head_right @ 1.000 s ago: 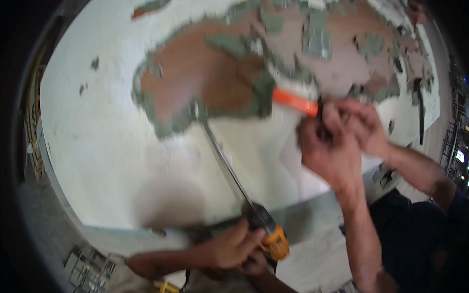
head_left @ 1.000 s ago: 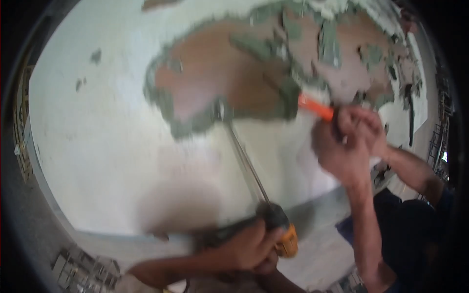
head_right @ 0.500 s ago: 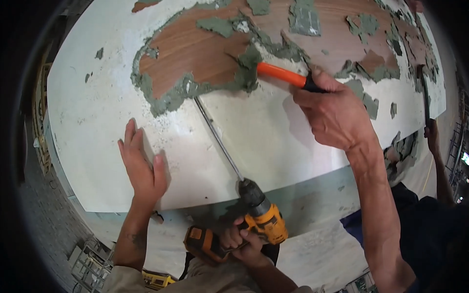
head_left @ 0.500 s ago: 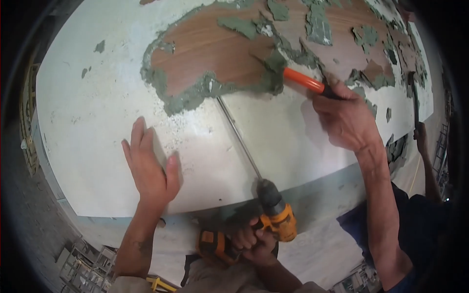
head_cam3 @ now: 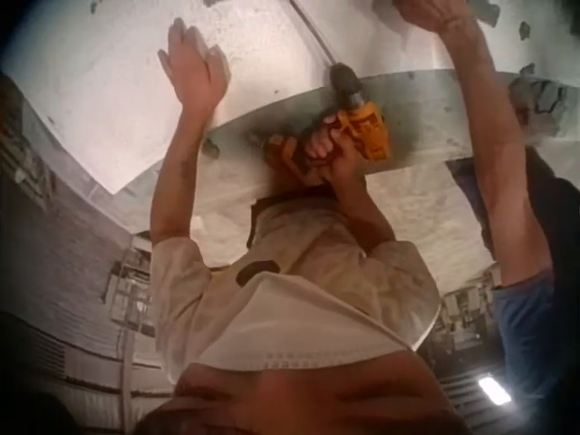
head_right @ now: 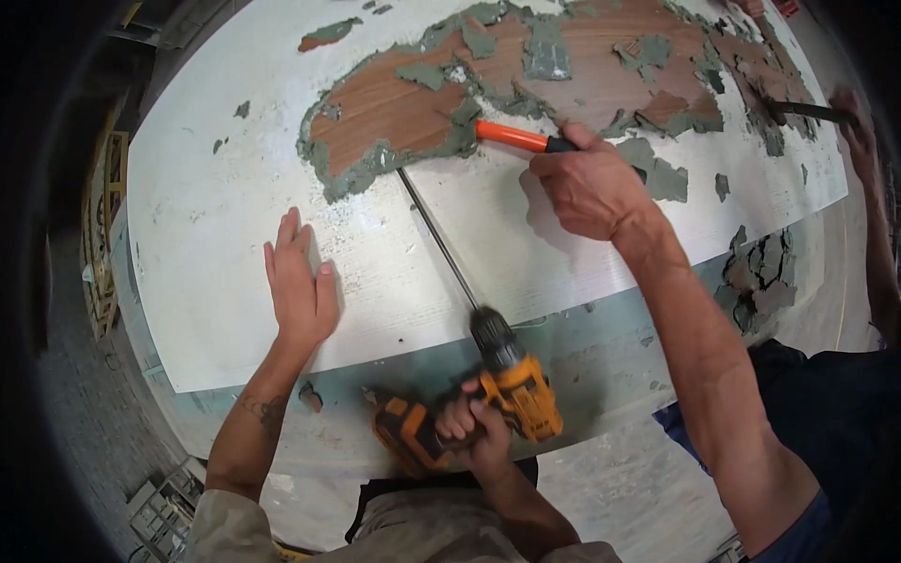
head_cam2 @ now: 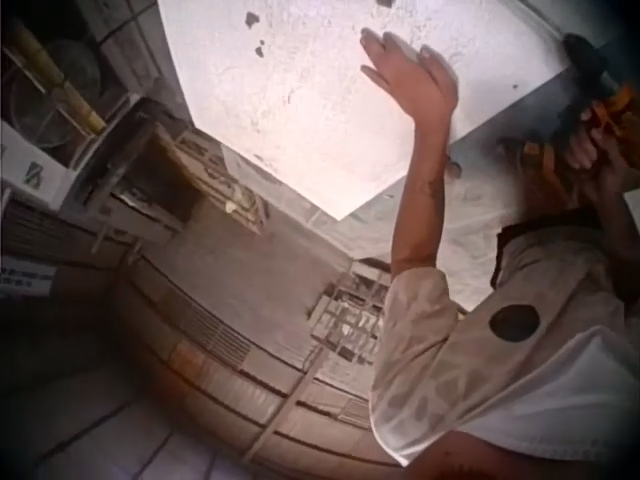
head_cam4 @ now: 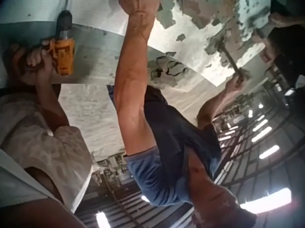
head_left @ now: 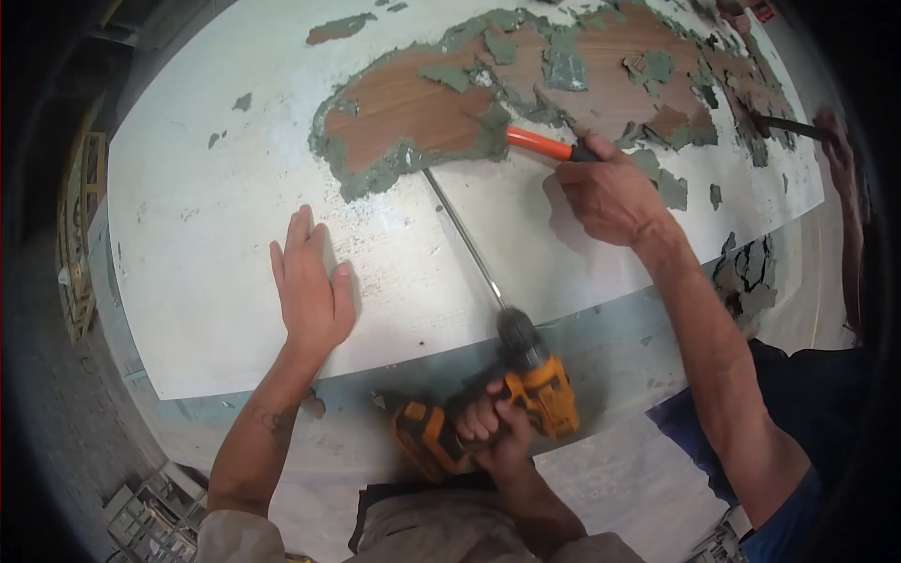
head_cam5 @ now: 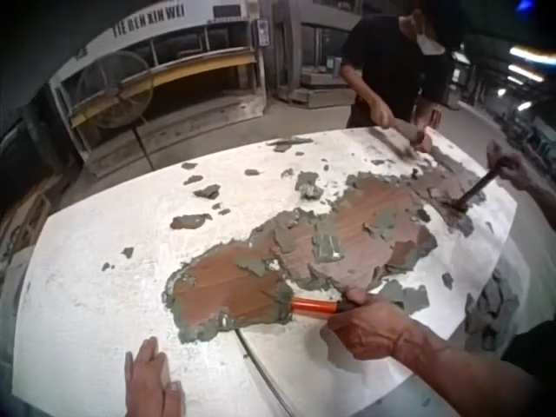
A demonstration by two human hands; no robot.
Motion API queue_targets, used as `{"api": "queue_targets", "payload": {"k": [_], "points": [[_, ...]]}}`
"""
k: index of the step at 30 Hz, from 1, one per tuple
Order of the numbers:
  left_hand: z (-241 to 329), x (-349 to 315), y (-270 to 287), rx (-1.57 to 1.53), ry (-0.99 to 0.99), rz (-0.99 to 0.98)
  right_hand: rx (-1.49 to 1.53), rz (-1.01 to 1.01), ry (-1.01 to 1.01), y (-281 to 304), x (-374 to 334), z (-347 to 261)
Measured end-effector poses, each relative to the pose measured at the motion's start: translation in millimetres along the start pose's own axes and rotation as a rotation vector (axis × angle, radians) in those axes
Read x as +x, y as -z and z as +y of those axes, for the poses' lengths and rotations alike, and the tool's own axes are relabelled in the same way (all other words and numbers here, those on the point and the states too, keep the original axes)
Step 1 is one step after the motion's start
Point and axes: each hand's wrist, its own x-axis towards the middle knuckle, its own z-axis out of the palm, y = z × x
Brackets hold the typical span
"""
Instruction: Scraping material off a large panel and then drilling holes into it on a production floor.
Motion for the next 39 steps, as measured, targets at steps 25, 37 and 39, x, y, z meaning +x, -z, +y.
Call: {"api": "queue_targets", "payload": {"k": [25, 37, 39], "points": [[-1.4, -5.8, 0.9, -0.074, 0.107, 0.079, 0.282, -0.062, -0.049, -5.8, 3.2, 32.8], [-4.7, -11.0, 1.9, -0.108, 0.097, 0.129, 0.134, 0.04, -0.023, -19.4, 2.8, 9.8], [-5.8, -6.5, 3.1, -0.093, 0.08, 0.152, 0.111, 0.021, 0.012, -21.8, 3.7, 14.7]]}}
